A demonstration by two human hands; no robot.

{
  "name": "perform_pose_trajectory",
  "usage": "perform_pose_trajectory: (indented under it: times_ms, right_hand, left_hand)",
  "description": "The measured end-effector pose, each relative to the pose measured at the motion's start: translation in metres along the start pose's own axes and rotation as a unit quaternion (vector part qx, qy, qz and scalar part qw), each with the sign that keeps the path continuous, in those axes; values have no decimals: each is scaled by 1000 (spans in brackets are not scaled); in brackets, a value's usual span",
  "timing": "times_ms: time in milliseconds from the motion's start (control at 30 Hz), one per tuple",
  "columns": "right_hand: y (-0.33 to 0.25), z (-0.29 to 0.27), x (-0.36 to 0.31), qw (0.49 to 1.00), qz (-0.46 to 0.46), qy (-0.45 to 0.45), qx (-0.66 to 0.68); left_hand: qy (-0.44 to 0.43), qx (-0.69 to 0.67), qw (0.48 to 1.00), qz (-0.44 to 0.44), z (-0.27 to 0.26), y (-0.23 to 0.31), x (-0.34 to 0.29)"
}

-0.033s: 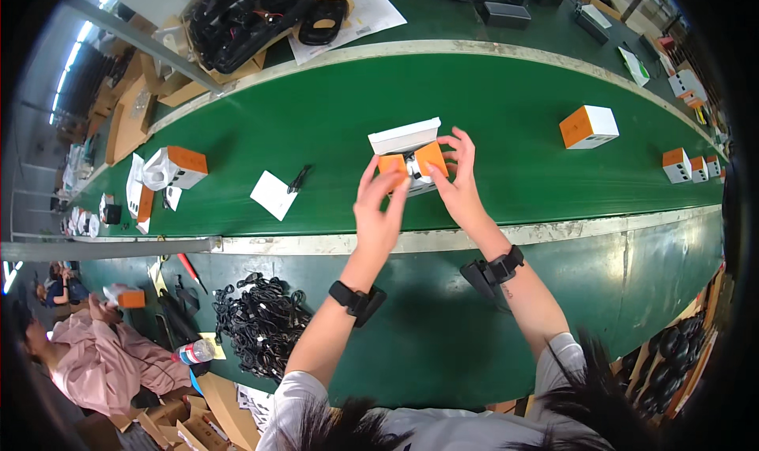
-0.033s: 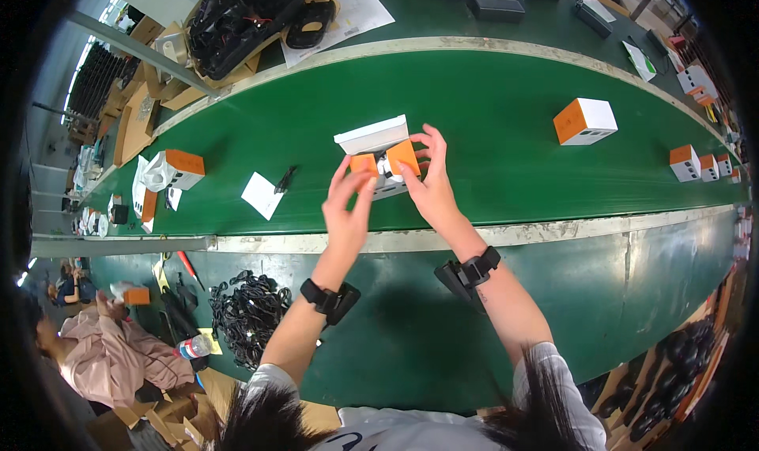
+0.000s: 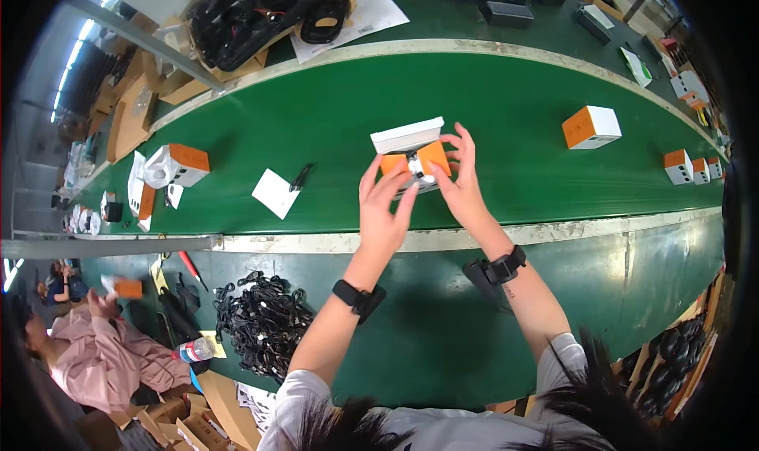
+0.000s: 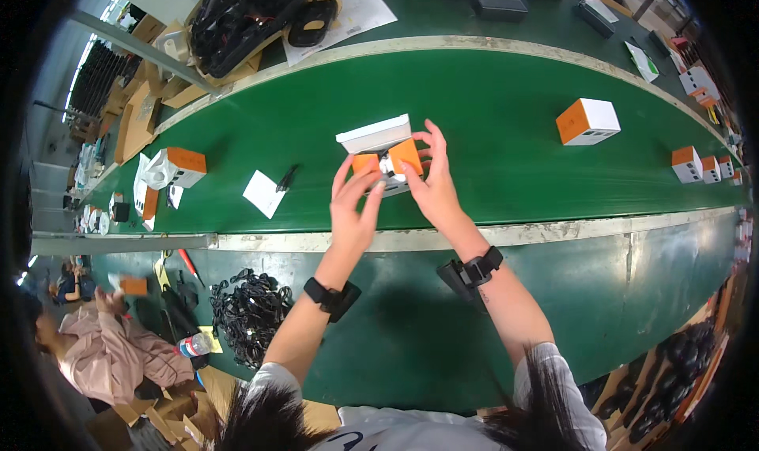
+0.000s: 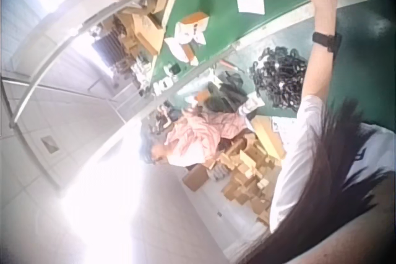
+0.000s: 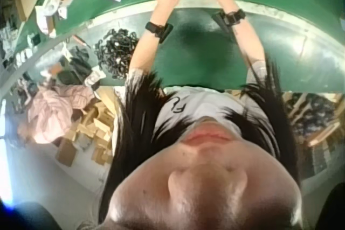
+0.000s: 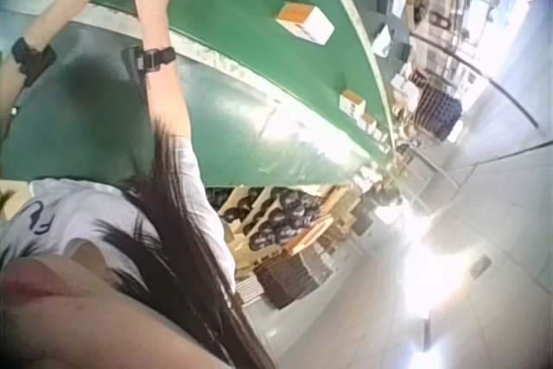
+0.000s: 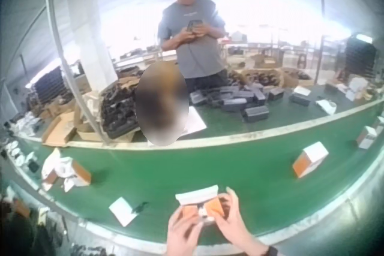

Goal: Packing small electronic components and cables into branded boxes on an assembly line.

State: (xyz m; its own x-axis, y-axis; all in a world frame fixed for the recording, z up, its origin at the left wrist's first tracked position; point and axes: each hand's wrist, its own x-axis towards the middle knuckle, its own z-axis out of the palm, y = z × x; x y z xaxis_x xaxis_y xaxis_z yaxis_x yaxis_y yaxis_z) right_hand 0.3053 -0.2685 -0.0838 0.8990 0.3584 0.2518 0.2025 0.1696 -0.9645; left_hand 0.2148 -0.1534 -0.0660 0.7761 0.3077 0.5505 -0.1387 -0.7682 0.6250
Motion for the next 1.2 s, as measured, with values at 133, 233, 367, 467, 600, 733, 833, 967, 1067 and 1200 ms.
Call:
perform_pose_trajectory:
  times_ms: [133, 233, 367, 467, 600, 733, 833, 967, 1067, 1200]
  right_hand:
    - [2, -19, 2, 996, -18, -48, -73]
    - [0, -24, 5, 993, -43, -47, -102]
    - [-9, -36, 12, 991, -14, -114, -66]
    - [-14, -45, 13, 992, 10, -118, -52]
    - [-3, -60, 17, 969, -87, -209, -101]
    - [-11, -73, 24, 959, -56, -262, -97]
    - [-11, -79, 33, 957, -52, -275, -81]
    - [0, -83, 38, 954, -90, -269, -94]
    - [5, -98, 29, 945, -124, -269, -136]
    - [-1, -103, 24, 946, -109, -276, -130]
  left_hand:
    - [15, -11, 999, -36, 15, -11, 8]
    - [89, -58, 992, -69, 15, -7, 13]
    - [84, -181, 976, -84, 21, -13, 10]
    - [26, -178, 982, -61, 21, -21, 6]
    - [-47, -80, 995, 32, 14, -3, 10]
    - [-98, -80, 992, 23, 13, 1, 10]
    - [-109, -75, 991, 31, 15, -3, 9]
    - [-96, -32, 993, 56, 20, -4, 5]
    - [-109, 80, 985, 108, 31, 2, -2]
    - [-81, 51, 986, 134, 42, 3, -10]
